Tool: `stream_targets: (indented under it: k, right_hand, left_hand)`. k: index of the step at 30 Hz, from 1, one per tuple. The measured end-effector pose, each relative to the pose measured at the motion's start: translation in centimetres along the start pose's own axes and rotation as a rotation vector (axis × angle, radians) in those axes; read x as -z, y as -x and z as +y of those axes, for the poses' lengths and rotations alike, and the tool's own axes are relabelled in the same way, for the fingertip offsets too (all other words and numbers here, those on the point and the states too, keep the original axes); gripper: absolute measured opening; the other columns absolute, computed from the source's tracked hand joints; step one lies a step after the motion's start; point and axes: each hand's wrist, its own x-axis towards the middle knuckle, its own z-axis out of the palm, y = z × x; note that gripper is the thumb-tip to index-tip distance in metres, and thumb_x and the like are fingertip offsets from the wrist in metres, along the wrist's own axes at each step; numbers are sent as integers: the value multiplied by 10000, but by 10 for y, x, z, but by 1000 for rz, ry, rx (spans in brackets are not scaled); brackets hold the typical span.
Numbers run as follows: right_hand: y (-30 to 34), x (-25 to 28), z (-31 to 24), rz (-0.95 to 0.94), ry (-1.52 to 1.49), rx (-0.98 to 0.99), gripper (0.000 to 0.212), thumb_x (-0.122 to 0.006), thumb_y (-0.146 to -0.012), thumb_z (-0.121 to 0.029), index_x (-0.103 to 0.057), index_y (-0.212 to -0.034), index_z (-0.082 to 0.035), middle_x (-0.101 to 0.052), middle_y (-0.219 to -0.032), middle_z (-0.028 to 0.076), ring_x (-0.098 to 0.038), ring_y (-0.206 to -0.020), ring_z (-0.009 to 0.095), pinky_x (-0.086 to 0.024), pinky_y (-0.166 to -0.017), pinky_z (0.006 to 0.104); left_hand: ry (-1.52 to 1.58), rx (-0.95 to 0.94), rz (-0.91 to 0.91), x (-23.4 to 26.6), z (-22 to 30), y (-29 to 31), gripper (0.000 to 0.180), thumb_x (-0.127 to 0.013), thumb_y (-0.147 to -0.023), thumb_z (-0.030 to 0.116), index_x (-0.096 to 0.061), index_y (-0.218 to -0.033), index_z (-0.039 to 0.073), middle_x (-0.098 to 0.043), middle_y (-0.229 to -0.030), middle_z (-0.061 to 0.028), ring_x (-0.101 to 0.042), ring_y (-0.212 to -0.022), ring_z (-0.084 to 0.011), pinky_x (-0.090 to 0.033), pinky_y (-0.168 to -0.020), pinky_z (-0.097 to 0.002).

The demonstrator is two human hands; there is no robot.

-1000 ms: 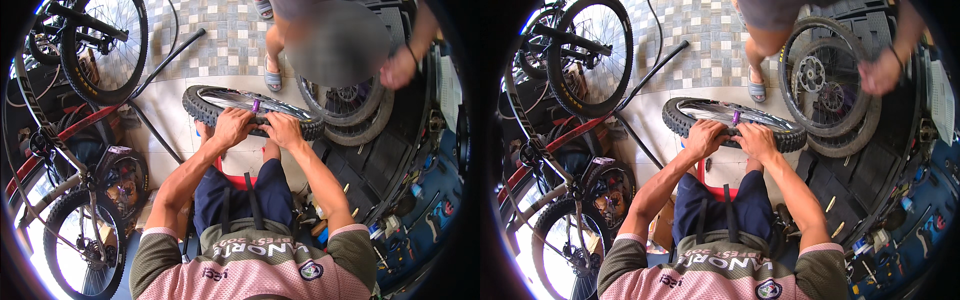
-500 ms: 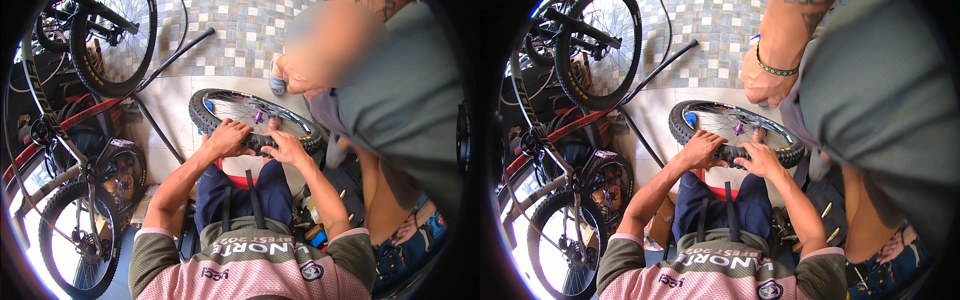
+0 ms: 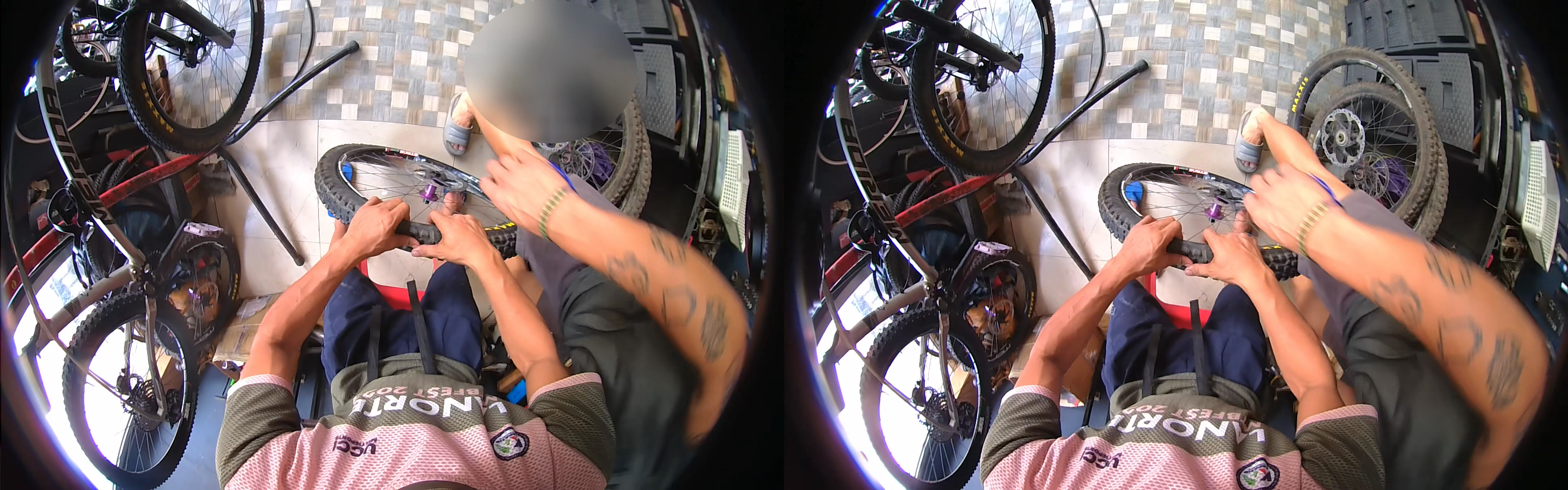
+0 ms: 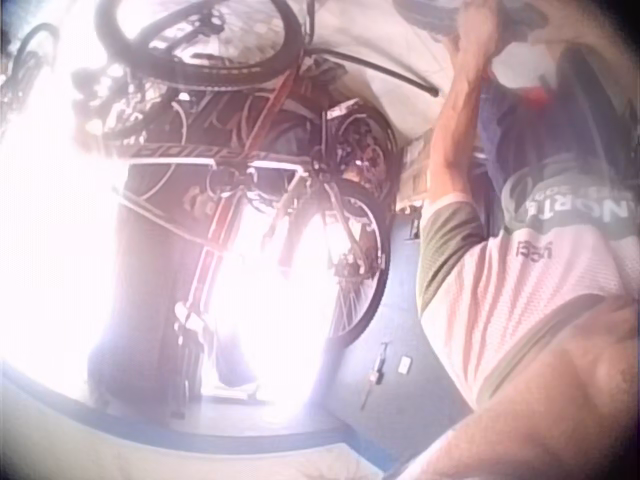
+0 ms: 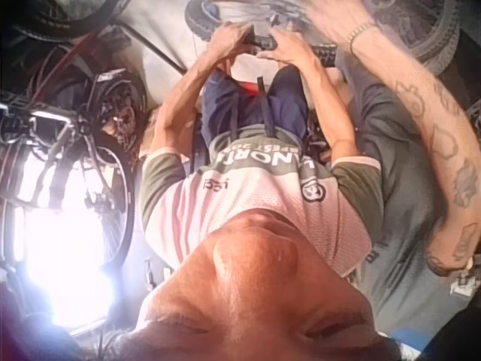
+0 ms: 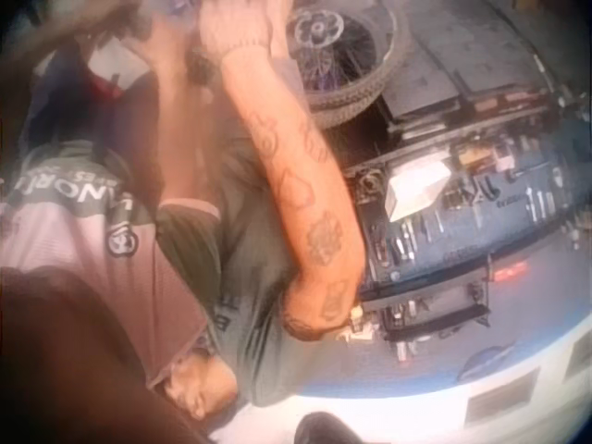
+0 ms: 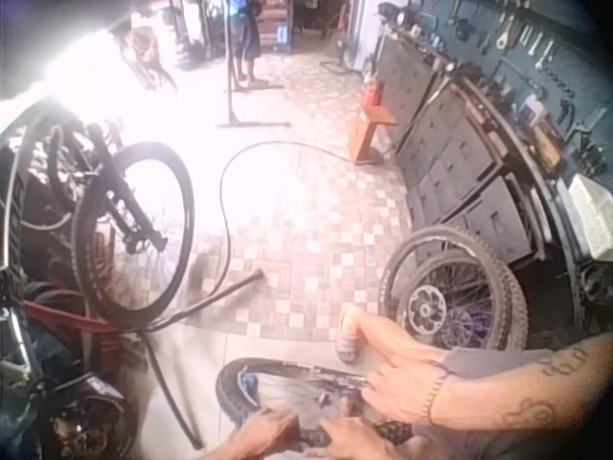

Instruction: The person removes a tire from a bicycle wheel, carries the wheel outside, and scrubs the rim with a brush and water. The person then rinses the rim and wipes it with a cloth.

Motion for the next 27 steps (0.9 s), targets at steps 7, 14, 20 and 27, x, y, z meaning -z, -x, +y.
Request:
stream_targets:
  k: [7, 14, 20, 27]
  right_hand:
    - [10, 7, -1, -63, -62, 3, 826, -838, -722, -744, -670, -1116, -38, -755, -962, 248, -739, -986, 450, -558, -885, 537]
    - [14, 1, 2, -101, -99, 30, 809, -838, -732, -690, -662, -1167, -31, -771, -1001, 251, -736, -1009, 456, -549, -930, 544]
    - [14, -5, 14, -135, -208, 62, 829, -844, -732, -701, -679, -1200, -37, -762, -975, 256, -726, -1024, 460, -543, -944, 534]
    - [18, 6, 28, -176, -264, 19, 881, -847, -726, -717, -653, -1249, -36, -751, -964, 264, -725, -1019, 467, -541, -933, 529]
  left_hand:
    - [-35, -74, -15, 5, 12, 6, 531, -878, -774, 521, -648, -975, 86, -650, -918, -70, -667, -935, -291, -491, -855, -418]
    - [-134, -100, -144, 39, 26, 16, 681, -880, -742, 582, -699, -1183, 95, -675, -1051, -61, -654, -1064, -284, -493, -935, -423]
    - [-234, -35, -319, 70, -14, 37, 828, -898, -729, 571, -667, -1375, 108, -696, -1234, -94, -630, -1257, -308, -403, -1139, -469]
    - [3, -48, -373, 71, -61, 28, 721, -835, -854, 505, -645, -1443, 134, -692, -1353, -77, -588, -1353, -313, -388, -1157, -513]
